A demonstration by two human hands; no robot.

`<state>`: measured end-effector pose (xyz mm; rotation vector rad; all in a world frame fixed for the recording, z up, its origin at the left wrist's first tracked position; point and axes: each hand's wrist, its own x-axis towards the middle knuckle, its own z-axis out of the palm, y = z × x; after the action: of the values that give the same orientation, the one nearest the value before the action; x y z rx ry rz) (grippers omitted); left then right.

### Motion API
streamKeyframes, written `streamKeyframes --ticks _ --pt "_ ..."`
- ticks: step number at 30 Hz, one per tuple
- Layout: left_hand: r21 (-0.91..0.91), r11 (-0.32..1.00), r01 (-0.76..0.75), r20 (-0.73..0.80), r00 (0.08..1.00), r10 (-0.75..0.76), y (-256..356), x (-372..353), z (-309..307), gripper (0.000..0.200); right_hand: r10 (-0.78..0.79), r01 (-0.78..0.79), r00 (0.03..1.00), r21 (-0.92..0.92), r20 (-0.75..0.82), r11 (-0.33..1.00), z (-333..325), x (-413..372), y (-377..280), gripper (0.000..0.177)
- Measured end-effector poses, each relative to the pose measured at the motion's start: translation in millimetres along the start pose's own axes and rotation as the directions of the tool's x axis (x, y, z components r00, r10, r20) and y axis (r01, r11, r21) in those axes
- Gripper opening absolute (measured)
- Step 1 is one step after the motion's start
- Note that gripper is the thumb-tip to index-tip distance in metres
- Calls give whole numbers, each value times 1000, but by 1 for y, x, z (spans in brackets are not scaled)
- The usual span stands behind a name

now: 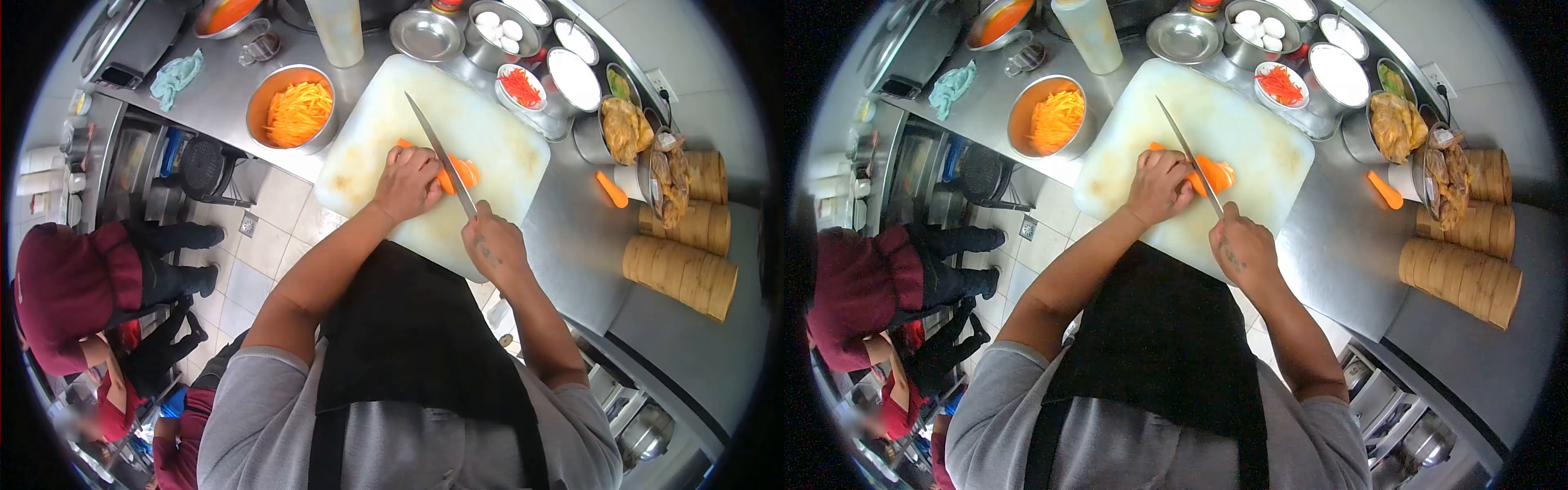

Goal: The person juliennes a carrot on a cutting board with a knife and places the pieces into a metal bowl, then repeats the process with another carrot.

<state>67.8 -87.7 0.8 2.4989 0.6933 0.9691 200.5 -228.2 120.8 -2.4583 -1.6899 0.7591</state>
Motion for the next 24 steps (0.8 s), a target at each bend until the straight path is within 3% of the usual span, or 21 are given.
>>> streamKeyframes --ticks 7,10,12,13,17,24 --pt "-8 1000 -1 -8 1000 0 -1 1 0 27 -49 48 998 15 50 999 -19 -24 5 14" --pt "-10 1000 0 0 1000 0 -2 2 -2 27 28 -30 987 14 159 999 -18 -20 5 15" --pt "-5 1000 0 3 1000 0 0 0 -2 25 -109 109 994 81 -6 991 15 -2 17 16" --pt "-11 1000 2 -5 1000 -2 0 0 -1 25 -107 107 994 83 1 991 31 10 18 16" --pt "10 1000 1 -18 1000 -1 1 3 -4 25 -7 7 1000 30 2 1000 50 43 12 20" --pt "-19 1000 -6 -39 999 5 -1 1 -2 24 65 -66 997 20 47 998 7 12 -5 22"
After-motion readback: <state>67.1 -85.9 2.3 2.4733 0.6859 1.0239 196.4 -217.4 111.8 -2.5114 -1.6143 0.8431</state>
